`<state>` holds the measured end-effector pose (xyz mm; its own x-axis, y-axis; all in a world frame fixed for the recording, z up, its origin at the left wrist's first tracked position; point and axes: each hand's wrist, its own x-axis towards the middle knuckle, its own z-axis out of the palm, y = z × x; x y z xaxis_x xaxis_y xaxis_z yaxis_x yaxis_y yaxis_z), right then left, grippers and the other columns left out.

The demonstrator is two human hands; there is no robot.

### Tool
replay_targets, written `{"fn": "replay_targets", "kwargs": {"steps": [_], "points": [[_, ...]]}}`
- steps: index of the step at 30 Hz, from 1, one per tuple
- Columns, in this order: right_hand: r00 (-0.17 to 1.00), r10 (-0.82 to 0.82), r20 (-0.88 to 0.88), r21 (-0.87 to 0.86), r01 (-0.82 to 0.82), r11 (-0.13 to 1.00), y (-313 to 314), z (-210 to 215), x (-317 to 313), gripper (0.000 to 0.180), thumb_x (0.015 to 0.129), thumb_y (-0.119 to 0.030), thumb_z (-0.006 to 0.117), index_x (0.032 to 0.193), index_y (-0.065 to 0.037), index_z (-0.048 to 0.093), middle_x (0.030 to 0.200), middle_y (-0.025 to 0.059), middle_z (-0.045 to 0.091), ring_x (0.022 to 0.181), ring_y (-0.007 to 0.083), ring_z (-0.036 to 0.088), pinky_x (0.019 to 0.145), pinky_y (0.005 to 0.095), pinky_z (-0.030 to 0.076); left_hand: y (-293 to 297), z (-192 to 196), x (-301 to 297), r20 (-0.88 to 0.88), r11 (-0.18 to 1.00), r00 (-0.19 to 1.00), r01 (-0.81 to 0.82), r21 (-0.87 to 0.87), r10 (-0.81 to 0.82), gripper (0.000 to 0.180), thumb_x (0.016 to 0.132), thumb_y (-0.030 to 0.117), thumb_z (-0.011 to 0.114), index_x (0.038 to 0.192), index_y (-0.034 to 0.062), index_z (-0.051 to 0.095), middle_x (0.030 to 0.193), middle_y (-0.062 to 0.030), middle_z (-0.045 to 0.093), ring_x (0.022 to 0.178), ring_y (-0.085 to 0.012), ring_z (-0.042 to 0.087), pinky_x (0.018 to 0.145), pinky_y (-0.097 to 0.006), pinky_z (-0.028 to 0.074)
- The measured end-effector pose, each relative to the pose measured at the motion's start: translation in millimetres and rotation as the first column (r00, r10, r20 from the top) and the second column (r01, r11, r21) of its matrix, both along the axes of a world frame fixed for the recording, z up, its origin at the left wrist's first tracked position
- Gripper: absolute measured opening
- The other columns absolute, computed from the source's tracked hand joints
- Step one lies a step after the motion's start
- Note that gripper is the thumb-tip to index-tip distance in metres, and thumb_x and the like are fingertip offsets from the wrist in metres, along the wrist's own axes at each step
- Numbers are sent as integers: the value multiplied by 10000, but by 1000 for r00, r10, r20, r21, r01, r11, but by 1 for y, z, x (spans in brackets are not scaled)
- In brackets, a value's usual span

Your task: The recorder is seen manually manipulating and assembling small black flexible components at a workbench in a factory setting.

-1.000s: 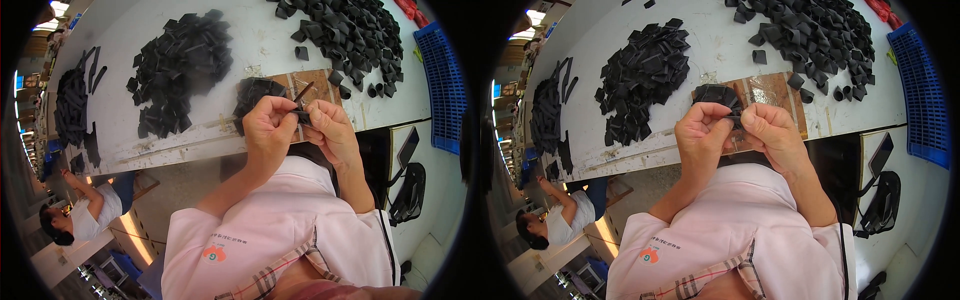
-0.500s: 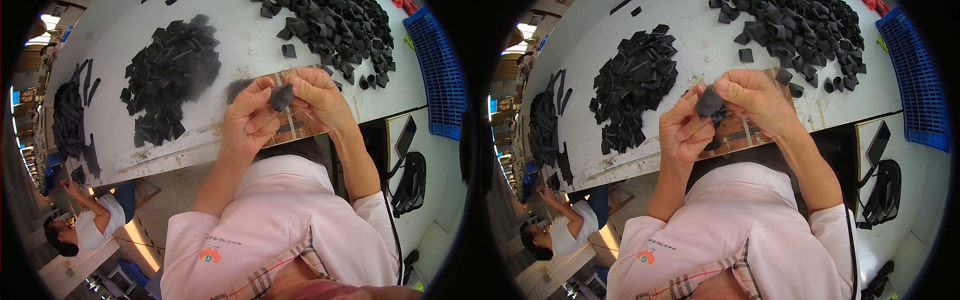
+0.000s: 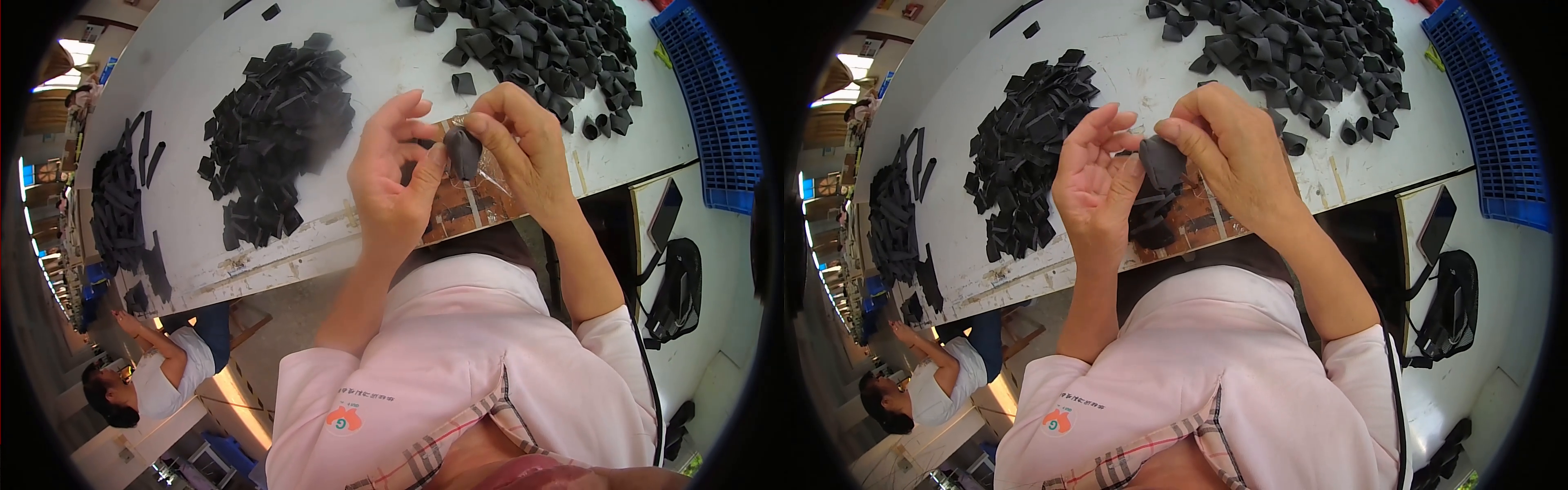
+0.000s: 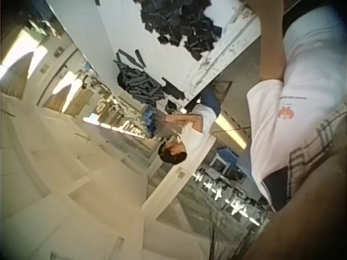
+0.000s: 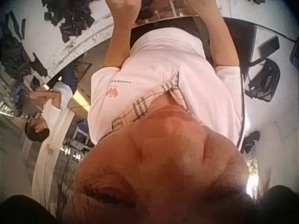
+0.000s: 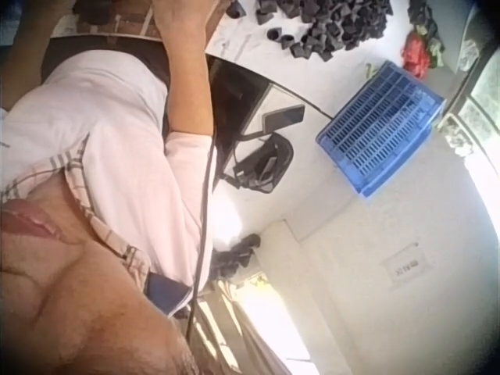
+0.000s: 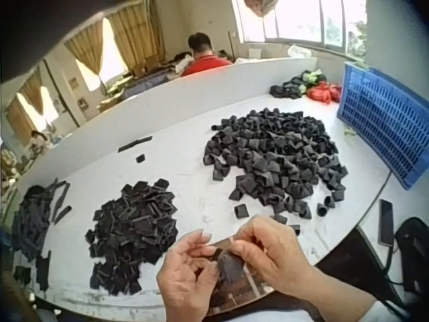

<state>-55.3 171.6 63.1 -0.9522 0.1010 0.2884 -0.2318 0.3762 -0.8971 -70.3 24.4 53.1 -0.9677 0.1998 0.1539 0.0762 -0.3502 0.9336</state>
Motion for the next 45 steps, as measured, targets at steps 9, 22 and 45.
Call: {"fn": "replay_targets", "kwargs": {"steps": [9,22,45], "points": [[949,61,-310,187,-2,982,-8,4,15,371,661,-276,700,894,-25,560,783,79,533,606,203,520,499,280,427,-5,5,-12,-521,950,849,-82,-300,-91,218,750,5,616,966,19,589,821,-72,596,725,-125,551,640,-211,435],[975,94,-203,284,-34,958,-9,13,12,162,685,-5,653,836,-7,593,718,72,547,606,165,527,505,241,414,-22,-9,-8,-157,984,988,13,179,15,86,806,-19,550,890,-38,540,894,-128,575,804,-156,548,766,-267,441],[953,93,-287,193,-37,981,-12,-2,6,114,683,-33,644,717,-15,536,636,70,481,558,224,488,471,303,382,-15,10,-15,-351,964,927,41,-263,-135,99,754,-47,602,849,-22,597,767,-50,548,692,-93,522,616,-197,421]]}}
